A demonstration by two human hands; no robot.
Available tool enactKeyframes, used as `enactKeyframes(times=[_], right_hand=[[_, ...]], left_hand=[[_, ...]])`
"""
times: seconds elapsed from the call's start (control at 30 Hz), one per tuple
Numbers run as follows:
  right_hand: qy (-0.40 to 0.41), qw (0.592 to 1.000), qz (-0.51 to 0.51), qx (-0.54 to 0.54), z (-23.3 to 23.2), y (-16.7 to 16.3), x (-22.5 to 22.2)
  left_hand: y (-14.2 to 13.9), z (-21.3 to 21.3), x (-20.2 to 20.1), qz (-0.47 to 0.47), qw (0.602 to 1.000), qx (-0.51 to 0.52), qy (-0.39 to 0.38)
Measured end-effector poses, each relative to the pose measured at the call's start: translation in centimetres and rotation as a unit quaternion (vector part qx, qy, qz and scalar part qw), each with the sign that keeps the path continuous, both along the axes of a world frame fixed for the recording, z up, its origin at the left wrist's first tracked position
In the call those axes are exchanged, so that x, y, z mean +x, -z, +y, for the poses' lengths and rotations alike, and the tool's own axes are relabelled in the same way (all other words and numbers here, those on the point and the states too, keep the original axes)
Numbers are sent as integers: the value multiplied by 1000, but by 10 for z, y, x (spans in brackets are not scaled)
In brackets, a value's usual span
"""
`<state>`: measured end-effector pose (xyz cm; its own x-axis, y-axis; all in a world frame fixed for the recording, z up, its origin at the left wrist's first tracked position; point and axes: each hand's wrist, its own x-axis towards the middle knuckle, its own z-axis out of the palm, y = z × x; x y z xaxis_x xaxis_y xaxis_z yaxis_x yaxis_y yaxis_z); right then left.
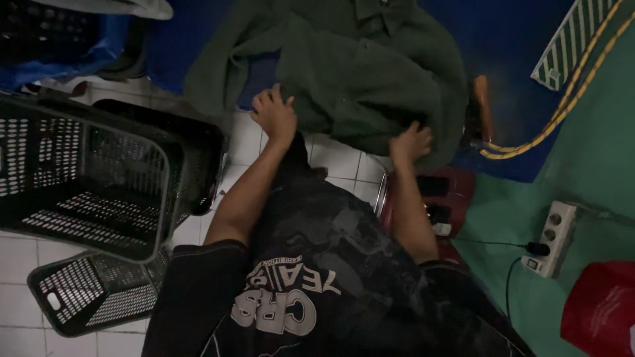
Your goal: The person irons a green shirt on a blue ironing board, smoothing the fabric and using a steam iron. After finishing the green shirt, the person picks up a dark patterned shirt and begins buttoning it.
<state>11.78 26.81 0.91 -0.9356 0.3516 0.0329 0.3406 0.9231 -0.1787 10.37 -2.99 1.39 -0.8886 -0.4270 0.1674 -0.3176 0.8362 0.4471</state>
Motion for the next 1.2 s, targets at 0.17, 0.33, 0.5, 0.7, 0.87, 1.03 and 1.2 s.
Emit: enactKeyframes(times=[0.17,0.33,0.5,0.7,0.87,1.03,1.2], right_hand=[[-67,932,123,-334,13,32,35],[-143,951,12,-274,16,69,136],[5,994,-48,-94,39,60,162],[42,984,164,52,116,8,35],[102,991,-82,-15,142,-9,-44],[210,976,-39,34,153,-21,-62],[251,949,115,150,114,-38,-102]], left_hand=[[33,-40,42,111,931,341,63],[52,-91,144,-44,963,264,30],[43,-74,141,38,991,113,-63],[23,-18,-44,156,916,-106,355],[-8,6,-185,112,958,-202,168],[-12,-2,-220,159,960,-139,185],[-15,-11,-214,90,965,-95,226]])
